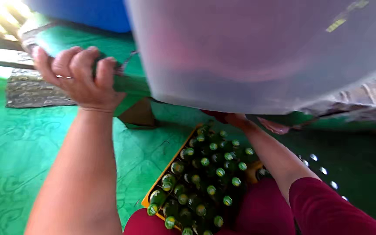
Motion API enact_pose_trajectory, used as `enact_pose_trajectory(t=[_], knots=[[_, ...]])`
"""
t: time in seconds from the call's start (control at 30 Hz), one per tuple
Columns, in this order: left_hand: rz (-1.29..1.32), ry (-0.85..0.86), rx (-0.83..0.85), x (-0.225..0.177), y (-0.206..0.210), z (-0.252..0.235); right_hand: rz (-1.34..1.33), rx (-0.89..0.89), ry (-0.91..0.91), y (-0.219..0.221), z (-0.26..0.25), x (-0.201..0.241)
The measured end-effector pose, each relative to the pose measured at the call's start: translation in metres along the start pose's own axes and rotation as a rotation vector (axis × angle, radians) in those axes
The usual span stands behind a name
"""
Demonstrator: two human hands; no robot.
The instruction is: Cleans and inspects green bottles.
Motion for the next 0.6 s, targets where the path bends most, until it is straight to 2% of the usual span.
enact_pose_trajectory(t=[0.07, 0.13, 0.2, 0.27, 0.33, 0.4, 0.47, 0.53, 0.6], knots=[[-0.018, -0.049, 0.104, -0.003, -0.001, -0.005, -0.098, -0.207, 0.108, -0.030, 0.080, -0.017], [-0.041, -0.130, 0.220, -0.002, 0.001, -0.012, -0.259, -0.443, 0.299, -0.050, 0.157, -0.030], [-0.068, -0.203, 0.368, -0.001, 0.005, -0.014, -0.448, -0.730, 0.509, -0.048, 0.226, -0.036], [-0.085, -0.317, 0.592, -0.005, 0.006, -0.018, -0.599, -0.915, 0.622, -0.025, 0.267, -0.024], [-0.097, -0.369, 0.760, -0.009, 0.004, -0.021, -0.689, -0.892, 0.702, 0.018, 0.279, -0.003], [-0.065, -0.364, 0.826, -0.018, -0.005, -0.024, -0.710, -0.733, 0.713, 0.074, 0.278, 0.010], [0.003, -0.393, 0.874, -0.032, -0.024, -0.031, -0.731, -0.601, 0.631, 0.136, 0.276, 0.016], [0.123, -0.477, 0.903, -0.055, -0.061, -0.033, -0.785, -0.592, 0.467, 0.186, 0.272, 0.021], [0.252, -0.682, 0.884, -0.081, -0.116, 0.006, -0.771, -0.618, 0.333, 0.209, 0.270, 0.023]])
Point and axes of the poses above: each hand's wrist, its own z-axis away from the middle knuckle, its own y-axis out of the palm, x = y × z, the point moved 8 cm from there along -z, towards the middle knuckle, and after that the axes turned 13 degrees about -y, right-handed, at the moved point
